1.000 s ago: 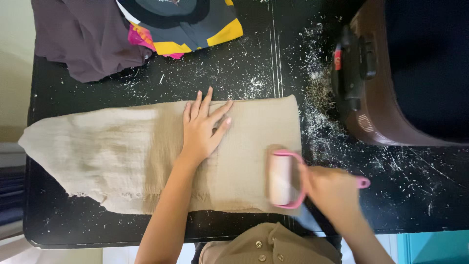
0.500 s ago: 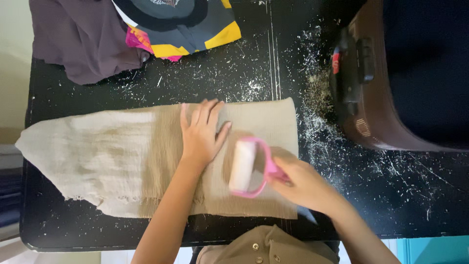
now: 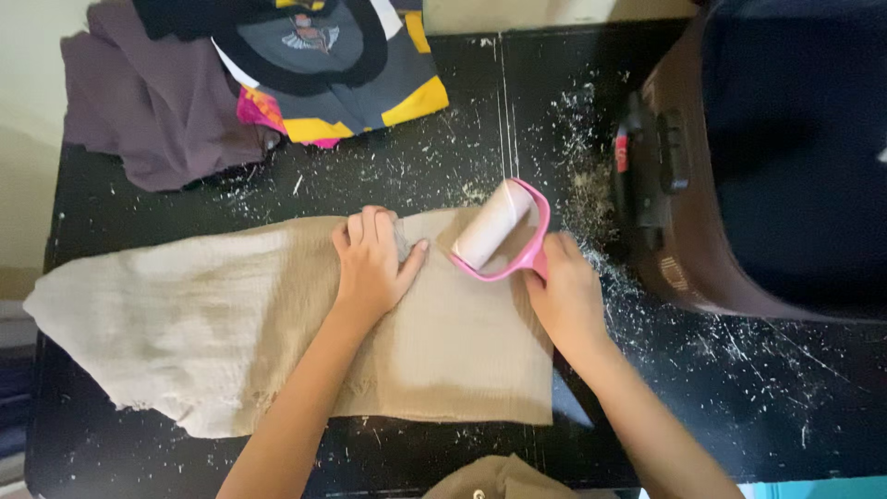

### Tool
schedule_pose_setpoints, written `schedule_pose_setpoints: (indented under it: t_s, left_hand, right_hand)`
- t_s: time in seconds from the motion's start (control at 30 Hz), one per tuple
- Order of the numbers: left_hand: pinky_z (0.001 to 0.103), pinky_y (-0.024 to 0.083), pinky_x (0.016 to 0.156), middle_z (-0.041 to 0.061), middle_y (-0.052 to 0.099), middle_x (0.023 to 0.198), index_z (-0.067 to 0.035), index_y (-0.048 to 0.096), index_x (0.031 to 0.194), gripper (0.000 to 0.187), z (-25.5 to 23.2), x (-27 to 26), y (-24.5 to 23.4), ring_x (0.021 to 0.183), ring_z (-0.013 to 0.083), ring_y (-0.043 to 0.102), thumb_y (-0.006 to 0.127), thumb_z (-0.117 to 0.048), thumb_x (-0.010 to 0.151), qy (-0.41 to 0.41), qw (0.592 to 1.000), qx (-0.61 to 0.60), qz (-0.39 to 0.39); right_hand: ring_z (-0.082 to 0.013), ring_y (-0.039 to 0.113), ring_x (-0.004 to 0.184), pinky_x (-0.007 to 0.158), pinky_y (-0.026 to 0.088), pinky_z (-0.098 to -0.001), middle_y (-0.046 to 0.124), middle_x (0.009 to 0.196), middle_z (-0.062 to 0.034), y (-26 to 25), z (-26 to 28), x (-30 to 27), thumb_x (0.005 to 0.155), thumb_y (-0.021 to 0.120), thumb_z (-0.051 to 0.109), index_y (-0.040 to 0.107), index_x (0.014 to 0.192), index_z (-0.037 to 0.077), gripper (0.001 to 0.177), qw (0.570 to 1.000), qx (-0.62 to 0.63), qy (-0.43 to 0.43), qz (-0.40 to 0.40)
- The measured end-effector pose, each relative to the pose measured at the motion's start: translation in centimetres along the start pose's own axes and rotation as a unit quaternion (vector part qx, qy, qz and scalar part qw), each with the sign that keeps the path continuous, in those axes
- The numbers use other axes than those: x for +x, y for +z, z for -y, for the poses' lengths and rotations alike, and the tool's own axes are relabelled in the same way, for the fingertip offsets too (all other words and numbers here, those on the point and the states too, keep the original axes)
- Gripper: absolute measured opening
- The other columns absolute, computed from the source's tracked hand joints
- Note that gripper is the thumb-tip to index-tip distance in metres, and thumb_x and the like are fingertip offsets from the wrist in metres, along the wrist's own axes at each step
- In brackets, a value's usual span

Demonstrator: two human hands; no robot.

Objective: The person uses a pink lint roller to clean a beige fabric laid on a black table. They repeatedly roll the lint roller over the fabric, fold and unfold the fabric to access different areas, and continue rolling until the end of the clip.

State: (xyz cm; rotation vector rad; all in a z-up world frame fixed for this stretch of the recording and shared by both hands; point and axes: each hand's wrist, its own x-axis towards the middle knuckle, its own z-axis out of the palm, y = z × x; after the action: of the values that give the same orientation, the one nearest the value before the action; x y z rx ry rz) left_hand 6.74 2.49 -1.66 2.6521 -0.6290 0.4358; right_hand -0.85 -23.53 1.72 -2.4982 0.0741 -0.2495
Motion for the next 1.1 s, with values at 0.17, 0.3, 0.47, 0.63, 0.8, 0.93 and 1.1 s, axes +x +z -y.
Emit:
schedule_pose_setpoints:
  t_s: [0.17, 0.3, 0.47, 0.63, 0.8, 0.93, 1.1]
  left_hand:
    - [0.051, 0.033, 0.097, 0.016, 0.052, 0.117, -0.001, 0.056, 0.120, 0.053, 2.5, 4.5, 2.5, 0.111, 0.0347, 0.048, 0.067, -0.045, 0.092, -0.004, 1.000, 0.006, -0.011]
    - [0.051, 0.033, 0.096, 0.018, 0.052, 0.117, -0.001, 0.055, 0.118, 0.054, 3.6, 8.5, 4.1, 0.111, 0.0363, 0.048, 0.067, -0.046, 0.091, -0.009, 0.999, 0.028, -0.044]
    - [0.052, 0.033, 0.110, 0.017, 0.053, 0.135, 0.000, 0.055, 0.130, 0.049, 3.4, 8.4, 3.7, 0.126, 0.0357, 0.049, 0.064, -0.036, 0.097, 0.022, 0.996, 0.015, -0.090]
    - [0.055, 0.027, 0.118, 0.014, 0.049, 0.152, -0.009, 0.053, 0.142, 0.053, 1.9, 4.8, 2.1, 0.141, 0.0351, 0.044, 0.059, -0.036, 0.098, 0.020, 1.000, -0.016, 0.014]
    - [0.055, 0.018, 0.124, 0.012, 0.036, 0.165, -0.014, 0.042, 0.156, 0.064, 1.7, 3.2, 1.7, 0.153, 0.0356, 0.031, 0.055, -0.040, 0.099, -0.019, 0.998, -0.049, 0.042]
    - [0.056, 0.018, 0.123, 0.012, 0.036, 0.165, -0.013, 0.044, 0.155, 0.063, 1.6, 3.3, 2.0, 0.153, 0.0355, 0.030, 0.056, -0.040, 0.099, -0.021, 0.998, -0.039, 0.041]
    - [0.056, 0.016, 0.123, 0.014, 0.033, 0.166, -0.013, 0.045, 0.155, 0.063, 1.6, 3.3, 1.5, 0.153, 0.0359, 0.028, 0.056, -0.039, 0.099, -0.027, 0.997, -0.066, 0.037]
  right_hand:
    - [-0.0482, 0.065, 0.092, 0.077, 0.053, -0.0526, 0.060, 0.113, -0.0248, 1.4, -0.5, 5.3, 0.079, 0.074, 0.002, 0.058, 0.105, -0.004, 0.031, 0.999, -0.016, -0.002, -0.031]
    - [-0.0498, 0.064, 0.098, 0.082, 0.054, -0.0525, 0.061, 0.115, -0.0308, 1.1, -0.4, 7.9, 0.084, 0.070, -0.002, 0.056, 0.113, -0.008, 0.034, 0.994, -0.002, -0.039, -0.102]
    - [-0.0460, 0.069, 0.092, 0.078, 0.056, -0.0512, 0.068, 0.102, -0.0283, -1.3, 0.5, 5.8, 0.092, 0.066, 0.004, 0.044, 0.138, -0.006, 0.052, 0.996, 0.061, 0.017, -0.063]
    - [-0.0434, 0.074, 0.088, 0.070, 0.058, -0.0495, 0.072, 0.099, -0.0275, -2.8, 2.9, 0.6, 0.099, 0.062, 0.009, 0.053, 0.126, -0.002, 0.030, 1.000, 0.028, -0.001, -0.007]
    - [-0.0443, 0.072, 0.074, 0.062, 0.058, -0.0518, 0.071, 0.092, -0.0266, -2.2, 5.5, -3.5, 0.094, 0.061, 0.013, 0.059, 0.122, 0.001, 0.030, 0.994, -0.054, 0.067, 0.066]
    - [-0.0443, 0.072, 0.072, 0.060, 0.059, -0.0508, 0.069, 0.088, -0.0290, -0.6, 4.3, 0.0, 0.097, 0.057, 0.010, 0.059, 0.125, -0.004, 0.031, 0.998, -0.051, 0.021, 0.034]
    - [-0.0463, 0.070, 0.072, 0.059, 0.057, -0.0526, 0.068, 0.086, -0.0297, 2.6, 3.4, 7.9, 0.098, 0.056, 0.008, 0.061, 0.121, -0.006, 0.028, 0.998, -0.060, -0.022, -0.015]
